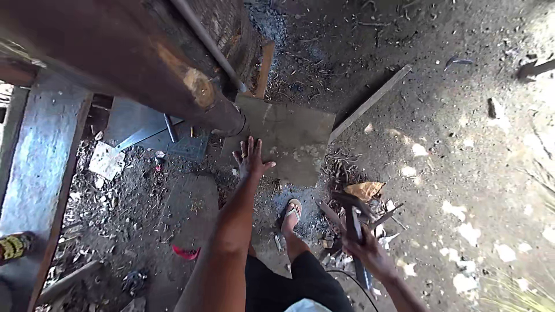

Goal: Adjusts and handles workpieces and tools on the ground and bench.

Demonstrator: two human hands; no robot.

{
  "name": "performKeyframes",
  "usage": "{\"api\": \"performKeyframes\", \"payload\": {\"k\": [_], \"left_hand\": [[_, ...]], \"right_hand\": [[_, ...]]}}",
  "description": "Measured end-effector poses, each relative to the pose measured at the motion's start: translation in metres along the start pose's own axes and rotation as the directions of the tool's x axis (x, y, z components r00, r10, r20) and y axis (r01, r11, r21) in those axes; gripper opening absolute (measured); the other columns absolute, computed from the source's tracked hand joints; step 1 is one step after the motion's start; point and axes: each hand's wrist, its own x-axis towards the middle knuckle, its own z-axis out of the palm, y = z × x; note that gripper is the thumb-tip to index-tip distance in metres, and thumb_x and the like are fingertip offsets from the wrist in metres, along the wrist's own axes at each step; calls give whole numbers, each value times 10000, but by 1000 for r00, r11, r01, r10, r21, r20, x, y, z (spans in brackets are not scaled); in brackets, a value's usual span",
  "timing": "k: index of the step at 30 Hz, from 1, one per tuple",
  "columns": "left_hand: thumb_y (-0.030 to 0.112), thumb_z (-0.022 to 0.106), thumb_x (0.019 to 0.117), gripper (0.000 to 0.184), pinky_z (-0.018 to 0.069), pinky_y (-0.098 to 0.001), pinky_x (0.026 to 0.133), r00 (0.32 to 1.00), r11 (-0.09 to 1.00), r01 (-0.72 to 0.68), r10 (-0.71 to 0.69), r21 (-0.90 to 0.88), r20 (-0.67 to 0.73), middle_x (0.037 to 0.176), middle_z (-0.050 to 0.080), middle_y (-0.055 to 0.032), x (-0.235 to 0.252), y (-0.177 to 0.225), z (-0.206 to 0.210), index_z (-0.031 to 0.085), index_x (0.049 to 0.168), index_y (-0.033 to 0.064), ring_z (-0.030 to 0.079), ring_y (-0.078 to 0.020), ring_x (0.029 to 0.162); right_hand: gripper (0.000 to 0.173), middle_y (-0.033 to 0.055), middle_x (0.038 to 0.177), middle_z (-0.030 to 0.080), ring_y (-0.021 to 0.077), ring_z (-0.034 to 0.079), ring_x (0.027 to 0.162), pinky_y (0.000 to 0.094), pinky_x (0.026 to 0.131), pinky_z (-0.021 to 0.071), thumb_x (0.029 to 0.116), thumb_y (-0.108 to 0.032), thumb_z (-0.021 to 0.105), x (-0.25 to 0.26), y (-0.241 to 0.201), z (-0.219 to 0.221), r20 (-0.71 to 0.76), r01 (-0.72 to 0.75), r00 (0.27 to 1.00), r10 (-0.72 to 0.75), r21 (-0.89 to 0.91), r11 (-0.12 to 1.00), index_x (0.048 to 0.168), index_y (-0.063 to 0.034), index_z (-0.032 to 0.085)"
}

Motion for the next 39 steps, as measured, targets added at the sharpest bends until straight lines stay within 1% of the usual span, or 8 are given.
{"api": "performKeyframes", "payload": {"k": [6,10,13,15,18,22,29,39], "left_hand": [[559,515,1012,726,71,-665,1250,989,994,41,-55,-105,-139,1747,77,32,-59,-51,43,289,1643,282,22,-289,1608],[437,535,1015,621,216,-601,1248,952,910,293,-249,-292,178,1705,255,-76,-129,-136,80,429,1583,209,207,-323,1576],[415,533,1031,548,428,-604,1133,795,733,553,-322,-395,515,1502,539,-175,-202,-221,108,536,1489,115,515,-354,1393],[407,530,1041,520,456,-626,1086,656,623,696,-350,-358,669,1381,623,-224,-262,-274,119,579,1436,73,590,-393,1298],[376,534,1047,451,467,-626,1062,564,533,783,-388,-322,729,1307,666,-221,-332,-346,134,647,1348,60,624,-389,1246],[319,526,1070,441,436,-601,1113,589,370,806,-422,-462,689,1367,626,-241,-385,-415,141,604,1402,39,585,-391,1306],[346,484,1085,450,526,-574,984,601,119,771,-461,-625,653,1330,646,-206,-418,-470,126,565,1458,108,658,-354,1167],[285,466,1106,425,548,-561,949,509,-242,723,-448,-647,735,1348,630,-207,-514,-449,155,527,1476,86,666,-358,1148]], "right_hand": [[410,92,688,642,218,635,520,398,507,573,869,-224,714,-7,-9,78,32,-191,979,200,-170,967,1213,-46,579],[467,117,836,688,253,683,652,491,649,603,921,-319,701,8,-33,139,71,-139,978,195,-475,869,1320,-100,597],[433,106,835,695,255,684,651,509,649,599,932,-382,676,19,-57,188,123,-62,979,162,-578,814,1283,-137,614],[449,118,851,693,264,682,652,507,645,598,944,-381,671,22,-68,222,160,-51,970,181,-597,801,1309,-132,597],[443,134,852,681,266,672,635,485,621,596,957,-348,681,25,-74,266,187,-80,950,252,-630,773,1319,-114,579],[445,139,875,672,252,661,653,463,636,584,961,-347,683,19,-72,303,177,-127,906,385,-754,645,1315,-102,573],[476,150,874,666,256,654,648,453,620,574,966,-359,691,2,-60,334,131,-94,831,540,-924,370,1334,-89,557],[413,100,762,630,199,612,557,382,545,550,984,-341,665,-21,-39,369,137,-113,792,594,-925,364,1283,-83,547]]}}
